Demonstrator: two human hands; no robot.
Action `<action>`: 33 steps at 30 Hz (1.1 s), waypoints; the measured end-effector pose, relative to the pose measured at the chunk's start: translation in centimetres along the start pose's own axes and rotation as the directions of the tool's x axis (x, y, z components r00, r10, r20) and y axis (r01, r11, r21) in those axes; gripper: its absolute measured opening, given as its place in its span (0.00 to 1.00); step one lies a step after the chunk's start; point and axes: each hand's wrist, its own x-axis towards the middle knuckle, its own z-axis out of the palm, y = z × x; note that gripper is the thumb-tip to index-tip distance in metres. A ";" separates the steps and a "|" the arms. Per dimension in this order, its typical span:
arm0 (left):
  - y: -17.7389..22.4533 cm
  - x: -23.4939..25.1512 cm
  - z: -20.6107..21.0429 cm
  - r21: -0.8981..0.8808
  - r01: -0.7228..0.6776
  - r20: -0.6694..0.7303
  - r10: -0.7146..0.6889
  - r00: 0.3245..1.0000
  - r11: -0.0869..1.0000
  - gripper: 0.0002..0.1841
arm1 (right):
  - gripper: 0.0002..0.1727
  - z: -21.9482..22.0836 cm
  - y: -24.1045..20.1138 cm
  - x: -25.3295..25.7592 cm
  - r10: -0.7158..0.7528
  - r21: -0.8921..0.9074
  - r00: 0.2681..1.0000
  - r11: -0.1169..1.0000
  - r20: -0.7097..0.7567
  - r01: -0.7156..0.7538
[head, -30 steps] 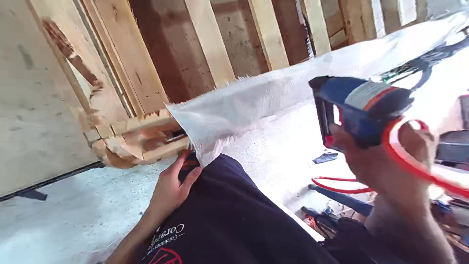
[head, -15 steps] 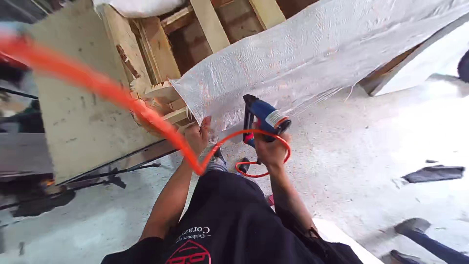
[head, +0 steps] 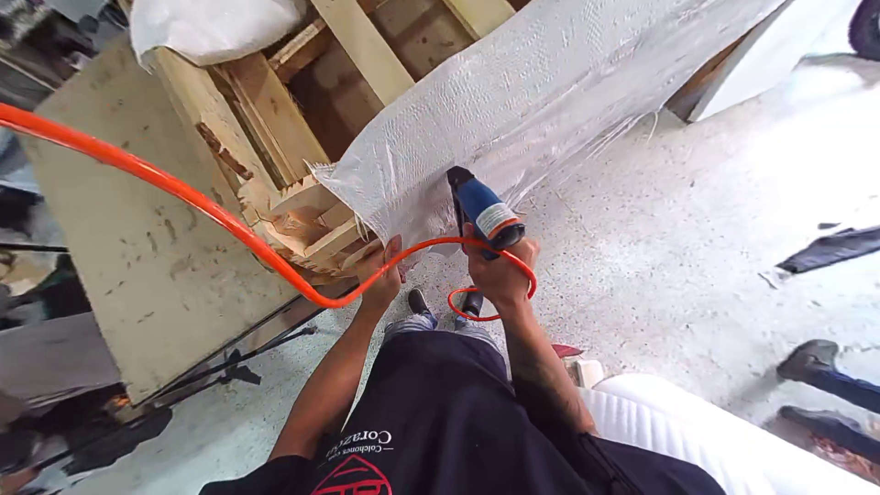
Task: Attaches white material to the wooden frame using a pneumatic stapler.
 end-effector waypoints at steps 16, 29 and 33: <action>0.5 0.0 -0.2 0.029 0.169 0.075 -0.171 0.982 0.985 0.30 | 0.12 0.4 -3.3 -5.0 0.008 0.161 0.991 0.987 0.136 -0.030; 5.5 0.1 -1.2 0.093 0.297 0.056 -0.303 0.951 0.950 0.12 | 0.18 3.8 -4.9 -6.0 -0.060 0.162 0.946 0.987 0.318 0.008; 6.0 -0.9 -0.9 0.060 0.433 0.083 -0.437 0.896 0.899 0.17 | 0.18 3.7 -5.2 -6.5 -0.043 0.145 0.943 0.989 0.330 -0.006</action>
